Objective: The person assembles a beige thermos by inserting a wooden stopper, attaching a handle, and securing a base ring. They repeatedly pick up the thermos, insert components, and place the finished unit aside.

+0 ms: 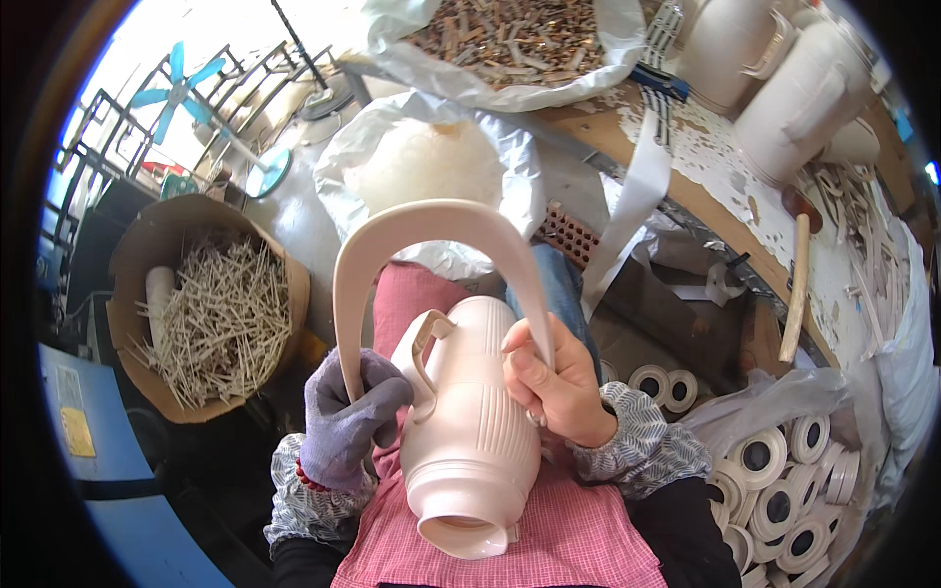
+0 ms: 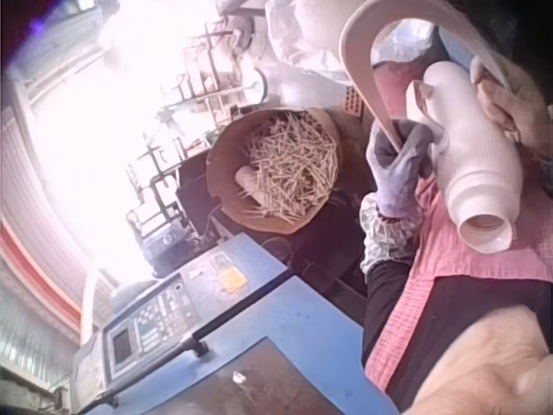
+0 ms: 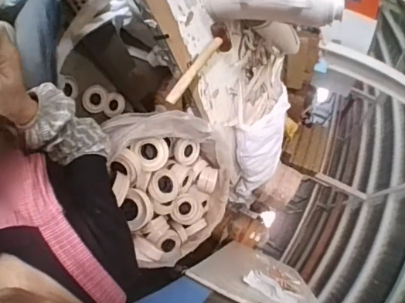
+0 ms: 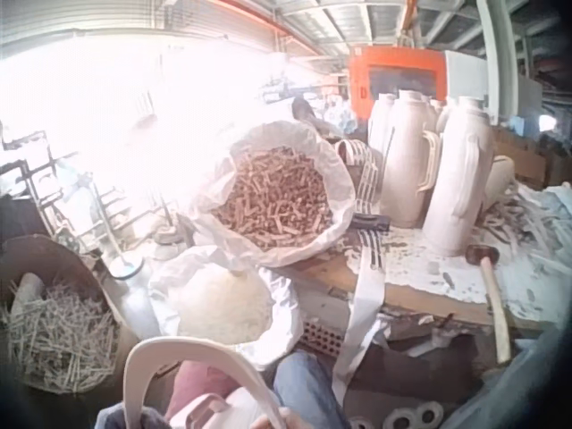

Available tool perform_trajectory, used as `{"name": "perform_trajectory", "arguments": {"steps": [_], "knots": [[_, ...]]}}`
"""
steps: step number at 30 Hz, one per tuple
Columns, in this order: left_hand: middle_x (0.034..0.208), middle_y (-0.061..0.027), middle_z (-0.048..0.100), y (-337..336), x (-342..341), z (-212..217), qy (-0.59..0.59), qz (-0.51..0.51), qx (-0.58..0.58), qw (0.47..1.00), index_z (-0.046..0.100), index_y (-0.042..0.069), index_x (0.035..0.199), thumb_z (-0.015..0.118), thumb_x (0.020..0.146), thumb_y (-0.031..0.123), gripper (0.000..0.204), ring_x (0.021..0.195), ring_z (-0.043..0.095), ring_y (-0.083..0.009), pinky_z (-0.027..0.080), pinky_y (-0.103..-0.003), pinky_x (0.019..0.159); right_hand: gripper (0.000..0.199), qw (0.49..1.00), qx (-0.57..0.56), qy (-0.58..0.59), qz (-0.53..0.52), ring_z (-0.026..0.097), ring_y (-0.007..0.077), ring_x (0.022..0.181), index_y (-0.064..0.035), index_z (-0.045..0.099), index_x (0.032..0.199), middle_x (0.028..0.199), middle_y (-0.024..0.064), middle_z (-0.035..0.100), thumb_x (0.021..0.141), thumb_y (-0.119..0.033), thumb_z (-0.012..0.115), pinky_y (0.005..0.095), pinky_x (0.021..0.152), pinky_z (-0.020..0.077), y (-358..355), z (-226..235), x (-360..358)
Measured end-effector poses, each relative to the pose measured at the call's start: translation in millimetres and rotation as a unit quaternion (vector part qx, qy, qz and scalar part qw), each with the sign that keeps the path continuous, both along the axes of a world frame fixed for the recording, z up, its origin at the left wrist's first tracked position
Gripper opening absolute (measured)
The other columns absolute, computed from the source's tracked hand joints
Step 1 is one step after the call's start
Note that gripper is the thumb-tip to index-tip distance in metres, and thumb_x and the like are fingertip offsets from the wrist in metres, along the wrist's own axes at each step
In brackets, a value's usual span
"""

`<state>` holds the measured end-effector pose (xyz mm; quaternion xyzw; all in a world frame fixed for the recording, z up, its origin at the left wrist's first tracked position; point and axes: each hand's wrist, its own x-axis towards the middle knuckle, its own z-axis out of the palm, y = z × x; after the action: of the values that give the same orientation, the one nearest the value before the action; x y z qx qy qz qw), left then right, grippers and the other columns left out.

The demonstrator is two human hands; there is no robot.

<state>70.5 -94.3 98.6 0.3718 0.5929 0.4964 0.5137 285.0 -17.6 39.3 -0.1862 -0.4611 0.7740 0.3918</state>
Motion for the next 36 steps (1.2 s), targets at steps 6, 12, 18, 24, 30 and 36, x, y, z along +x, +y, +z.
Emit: {"name": "perform_trajectory", "arguments": {"steps": [6,12,18,24,30,36], "knots": [[0.096,-0.0107,0.057,-52,-19,-73,-0.186,0.083,0.110,0.973,0.052,0.004,0.077,0.068,0.080,0.010,0.018,0.086,0.059,-0.0184,0.050,-0.032,0.077,0.014,0.989,0.000,-0.037,0.143,0.059,0.0160,0.101,-0.0029,0.045,0.109,0.103,0.0110,0.065,0.100,-0.013,0.048,0.0331,0.095,0.0432,-1,1,-28],[0.098,-0.0037,0.056,-34,-17,-66,-0.243,-0.043,0.006,0.969,0.062,0.002,0.098,0.065,0.084,0.024,0.026,0.087,0.052,-0.0107,0.043,-0.026,0.080,0.020,0.994,0.011,-0.105,-0.010,0.060,0.0234,0.099,-0.0018,0.043,0.113,0.092,0.0170,0.067,0.099,-0.015,0.048,0.0359,0.092,0.0456,-35,-16,-3],[0.097,-0.0035,0.056,-31,-14,-81,-0.252,-0.063,0.059,0.964,0.062,0.003,0.093,0.067,0.085,0.012,0.014,0.089,0.052,-0.0098,0.043,-0.026,0.080,0.027,0.994,0.045,-0.094,-0.043,0.058,0.0258,0.095,-0.0025,0.042,0.115,0.091,0.0180,0.066,0.098,-0.021,0.052,0.0378,0.089,0.0454,-38,-27,-1],[0.093,0.0001,0.054,-17,-6,-94,-0.235,-0.049,0.087,0.967,0.063,0.004,0.090,0.072,0.084,0.009,0.012,0.086,0.052,-0.0078,0.043,-0.024,0.078,0.027,0.992,0.033,-0.099,-0.072,0.059,0.0261,0.094,-0.0034,0.040,0.115,0.089,0.0165,0.064,0.098,-0.022,0.049,0.0387,0.089,0.0457,-36,-30,-1],[0.099,-0.0010,0.054,-27,-10,-96,-0.317,-0.060,0.097,0.942,0.064,0.004,0.098,0.069,0.087,0.012,0.015,0.098,0.051,-0.0102,0.040,-0.027,0.090,0.031,0.992,0.051,-0.107,-0.043,0.059,0.0247,0.091,-0.0035,0.041,0.115,0.091,0.0154,0.062,0.097,-0.026,0.052,0.0383,0.087,0.0466,-34,-25,-1],[0.098,-0.0016,0.054,-32,8,-92,-0.290,0.036,0.089,0.952,0.063,0.003,0.099,0.068,0.088,0.014,0.017,0.097,0.051,-0.0098,0.041,-0.025,0.086,0.035,0.985,0.049,-0.151,-0.061,0.057,0.0203,0.089,-0.0009,0.042,0.116,0.088,0.0114,0.059,0.097,-0.028,0.052,0.0344,0.087,0.0448,-31,-28,5]]}}
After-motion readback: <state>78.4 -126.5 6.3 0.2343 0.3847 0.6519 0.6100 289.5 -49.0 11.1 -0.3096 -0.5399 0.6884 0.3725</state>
